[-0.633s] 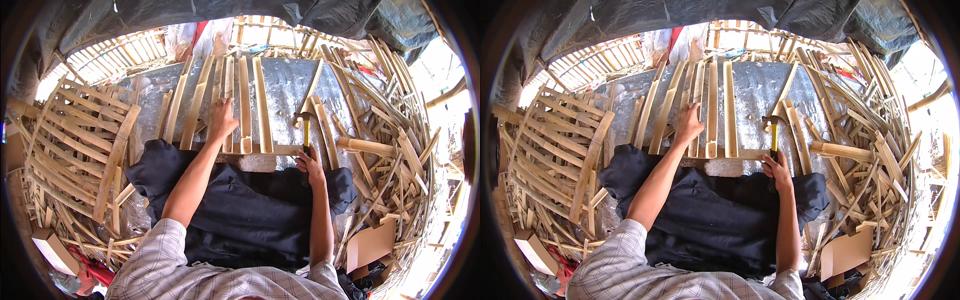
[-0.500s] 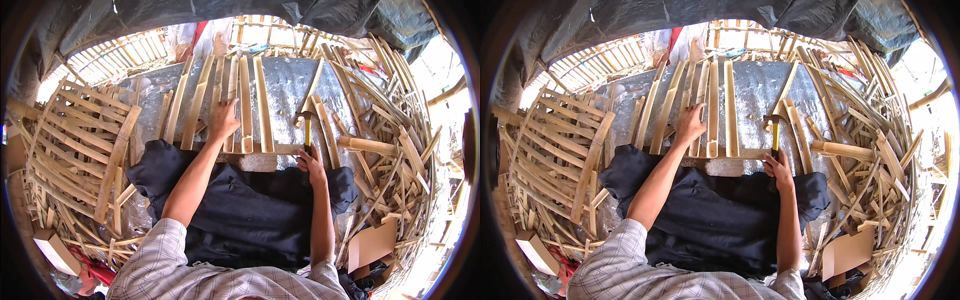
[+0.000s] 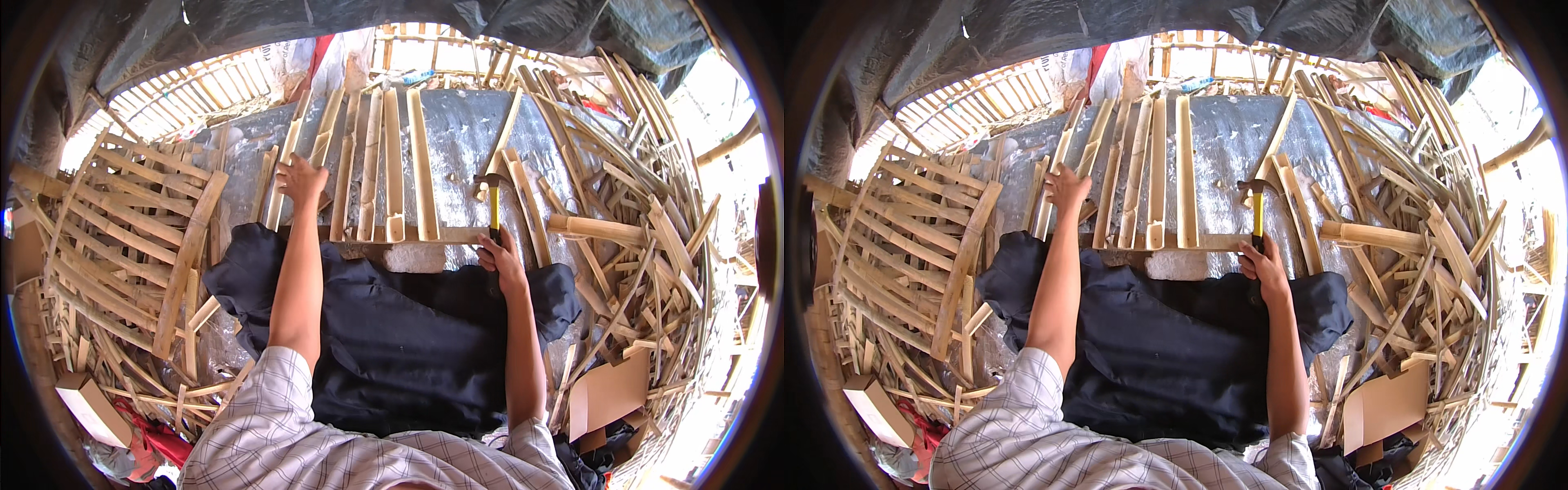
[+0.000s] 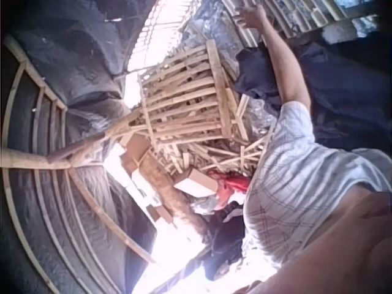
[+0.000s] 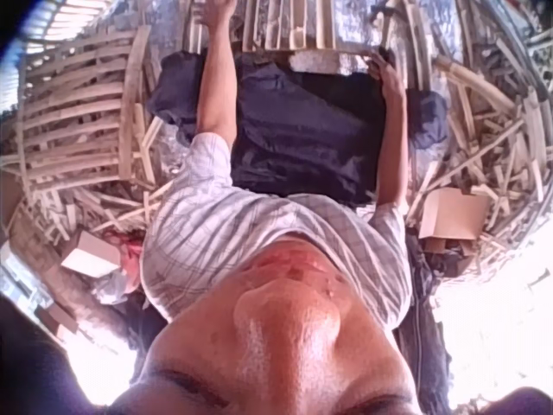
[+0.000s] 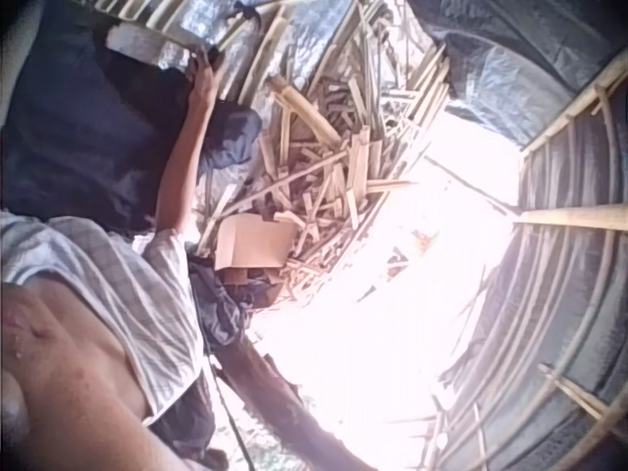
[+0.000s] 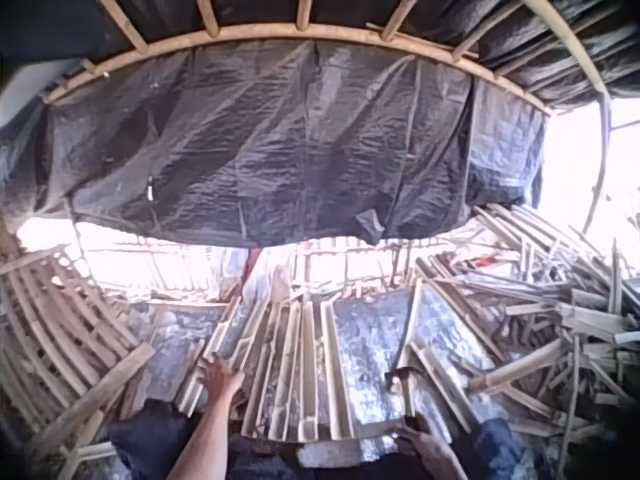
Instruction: The person nails bamboo strips onto a wooden frame using a hammer.
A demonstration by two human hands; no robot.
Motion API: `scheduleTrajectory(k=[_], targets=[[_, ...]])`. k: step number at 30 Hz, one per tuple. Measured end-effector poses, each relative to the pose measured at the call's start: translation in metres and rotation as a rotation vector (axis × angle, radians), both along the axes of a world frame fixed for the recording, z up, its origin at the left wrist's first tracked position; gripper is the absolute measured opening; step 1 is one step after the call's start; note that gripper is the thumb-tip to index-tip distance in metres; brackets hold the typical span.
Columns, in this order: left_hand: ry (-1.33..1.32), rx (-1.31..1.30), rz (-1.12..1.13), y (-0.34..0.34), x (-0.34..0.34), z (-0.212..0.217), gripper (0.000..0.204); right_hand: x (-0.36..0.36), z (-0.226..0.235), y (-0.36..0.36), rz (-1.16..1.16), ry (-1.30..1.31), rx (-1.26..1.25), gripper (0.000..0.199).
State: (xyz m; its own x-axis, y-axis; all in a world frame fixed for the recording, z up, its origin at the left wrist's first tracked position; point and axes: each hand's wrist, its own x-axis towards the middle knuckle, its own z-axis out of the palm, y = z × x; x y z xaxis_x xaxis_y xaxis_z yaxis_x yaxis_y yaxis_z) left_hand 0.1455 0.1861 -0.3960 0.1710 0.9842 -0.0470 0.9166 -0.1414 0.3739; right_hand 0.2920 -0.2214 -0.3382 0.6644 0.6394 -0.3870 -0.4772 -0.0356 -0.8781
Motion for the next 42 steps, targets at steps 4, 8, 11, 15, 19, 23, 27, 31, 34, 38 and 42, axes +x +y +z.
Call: scheduleTrajectory(k=[4, 8, 11, 15, 19, 23, 27, 31, 34, 38, 42], targets=[[0.073, -0.086, -0.109, 0.004, -0.015, -0.003, 0.084, 0.001, 0.000, 0.001, 0.006, 0.010, 0.008, 0.019], [0.213, -0.123, -0.255, 0.005, -0.021, -0.002, 0.079, 0.002, -0.002, 0.001, 0.010, 0.013, 0.022, 0.021], [0.259, -0.172, -0.272, 0.012, -0.026, -0.001, 0.081, 0.004, -0.009, 0.000, 0.025, 0.025, 0.045, 0.025], [0.247, -0.151, -0.200, 0.030, -0.043, -0.003, 0.079, -0.007, -0.016, 0.006, 0.063, 0.117, 0.078, 0.025], [0.248, -0.145, -0.150, 0.036, -0.059, 0.014, 0.075, -0.018, -0.018, 0.017, 0.101, 0.097, 0.019, 0.023], [0.290, -0.153, -0.119, 0.038, -0.076, 0.006, 0.073, -0.026, -0.020, 0.020, 0.231, -0.112, -0.079, 0.023], [0.249, -0.070, -0.071, 0.045, -0.078, -0.010, 0.068, -0.029, -0.023, 0.025, 0.223, -0.209, -0.096, 0.024], [0.286, -0.004, -0.032, 0.048, -0.074, -0.021, 0.063, -0.030, -0.025, 0.028, 0.237, -0.307, -0.170, 0.031], [0.267, 0.031, -0.018, 0.051, -0.076, -0.027, 0.062, -0.034, -0.032, 0.032, 0.207, -0.500, -0.280, 0.038], [0.303, -0.055, -0.035, 0.053, -0.069, -0.018, 0.077, -0.026, -0.051, 0.036, 0.228, -0.702, -0.370, 0.049], [0.140, -0.065, -0.079, 0.029, -0.055, 0.008, 0.090, -0.028, -0.032, 0.030, 0.223, -0.360, -0.312, 0.053]])
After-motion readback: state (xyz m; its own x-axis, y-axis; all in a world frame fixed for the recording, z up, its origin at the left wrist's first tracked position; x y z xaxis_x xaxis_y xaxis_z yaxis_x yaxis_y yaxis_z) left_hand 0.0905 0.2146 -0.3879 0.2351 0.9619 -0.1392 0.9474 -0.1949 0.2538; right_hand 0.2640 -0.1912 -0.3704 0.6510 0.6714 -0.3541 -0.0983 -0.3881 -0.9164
